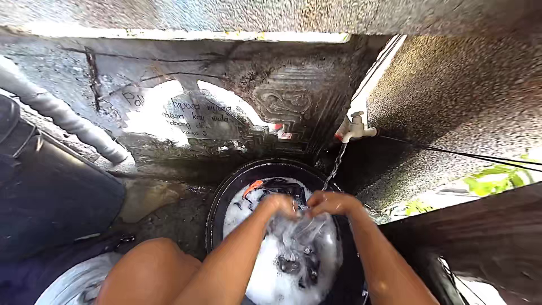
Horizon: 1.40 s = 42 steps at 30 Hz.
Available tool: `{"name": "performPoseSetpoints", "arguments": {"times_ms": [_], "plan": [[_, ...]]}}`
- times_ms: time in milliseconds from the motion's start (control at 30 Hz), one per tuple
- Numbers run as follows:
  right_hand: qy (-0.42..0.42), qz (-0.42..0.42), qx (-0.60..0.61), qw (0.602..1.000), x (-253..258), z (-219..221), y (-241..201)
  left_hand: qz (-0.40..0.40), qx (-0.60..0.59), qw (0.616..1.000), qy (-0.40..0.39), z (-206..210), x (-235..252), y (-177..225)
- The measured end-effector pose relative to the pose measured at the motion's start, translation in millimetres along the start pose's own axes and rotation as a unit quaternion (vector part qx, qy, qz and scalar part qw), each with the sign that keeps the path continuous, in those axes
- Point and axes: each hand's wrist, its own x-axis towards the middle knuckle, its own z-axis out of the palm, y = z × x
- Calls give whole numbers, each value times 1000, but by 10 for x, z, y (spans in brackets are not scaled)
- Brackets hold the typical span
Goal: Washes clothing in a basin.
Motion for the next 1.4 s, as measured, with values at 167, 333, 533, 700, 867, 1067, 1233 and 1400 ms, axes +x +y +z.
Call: {"name": "performPoseSetpoints", "arguments": {"times_ms": [167,333,533,700,867,1067,1233,1400], "plan": [[111,-404,22,908,-985,-629,-1129,473,-157,858,122,-996,-1212,533],[244,-507,12,826,-1750,-930,-1877,603,-335,696,198,-1267,-1633,757],[213,51,-170,961,-1324,-920,-932,605,-327,703,182,-1416,-1878,286],[128,145,-265,945,-640,-827,-254,-56,127,989,45,-918,-889,37],[-60,208,-274,937,720,242,583,-106,129,983,-78,578,700,-436],[27,314,-96,944,1132,1091,1672,-120,76,990,-11,1369,1178,-1054],[270,314,97,905,923,2018,1800,-163,-83,983,25,1695,989,-988],[322,300,-10,898,930,2513,1343,-125,-155,966,166,2346,861,-795]]}}
